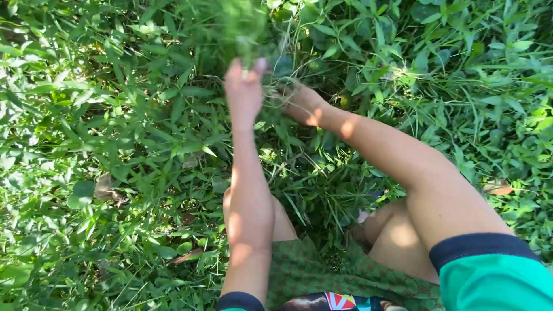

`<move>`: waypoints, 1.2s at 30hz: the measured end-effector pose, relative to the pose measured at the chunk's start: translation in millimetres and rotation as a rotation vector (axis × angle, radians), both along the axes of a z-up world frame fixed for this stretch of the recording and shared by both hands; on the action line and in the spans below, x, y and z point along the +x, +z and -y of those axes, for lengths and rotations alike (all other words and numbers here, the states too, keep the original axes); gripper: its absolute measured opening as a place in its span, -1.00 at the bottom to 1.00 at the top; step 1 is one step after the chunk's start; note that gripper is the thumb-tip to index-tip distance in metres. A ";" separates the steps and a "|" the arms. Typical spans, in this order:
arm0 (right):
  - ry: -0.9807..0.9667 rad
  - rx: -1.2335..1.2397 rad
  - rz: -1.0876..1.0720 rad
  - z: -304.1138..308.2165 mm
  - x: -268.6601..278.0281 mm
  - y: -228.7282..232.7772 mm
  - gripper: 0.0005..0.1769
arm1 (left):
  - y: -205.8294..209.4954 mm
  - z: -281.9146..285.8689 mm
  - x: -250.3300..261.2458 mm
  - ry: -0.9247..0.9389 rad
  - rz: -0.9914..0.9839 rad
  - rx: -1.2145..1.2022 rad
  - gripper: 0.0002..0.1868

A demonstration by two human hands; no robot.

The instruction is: Pulling grass and weeds from the ground by hand and gathering them into bundles

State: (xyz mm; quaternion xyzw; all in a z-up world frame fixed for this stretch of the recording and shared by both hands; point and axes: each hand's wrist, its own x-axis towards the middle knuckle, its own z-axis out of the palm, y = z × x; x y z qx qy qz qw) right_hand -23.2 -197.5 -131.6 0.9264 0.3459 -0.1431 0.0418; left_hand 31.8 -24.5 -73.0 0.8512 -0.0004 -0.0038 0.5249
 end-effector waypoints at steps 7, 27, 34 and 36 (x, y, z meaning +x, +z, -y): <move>-0.305 -0.272 -0.162 16.1 4.8 -80.2 -0.69 | 3.7 20.7 -26.7 -0.253 -0.129 0.094 -0.62; -0.339 0.183 -0.306 85.6 -4.2 -3.5 -0.65 | 1.7 47.7 -6.7 -0.188 -0.108 0.212 -0.60; -0.501 0.730 -0.301 81.6 -6.8 -60.0 -0.63 | 10.2 61.0 -2.9 -0.216 -0.229 0.128 -0.57; -0.766 1.030 -0.359 66.3 -1.0 -94.3 -0.62 | -1.2 59.2 -6.1 -0.206 -0.168 0.118 -0.57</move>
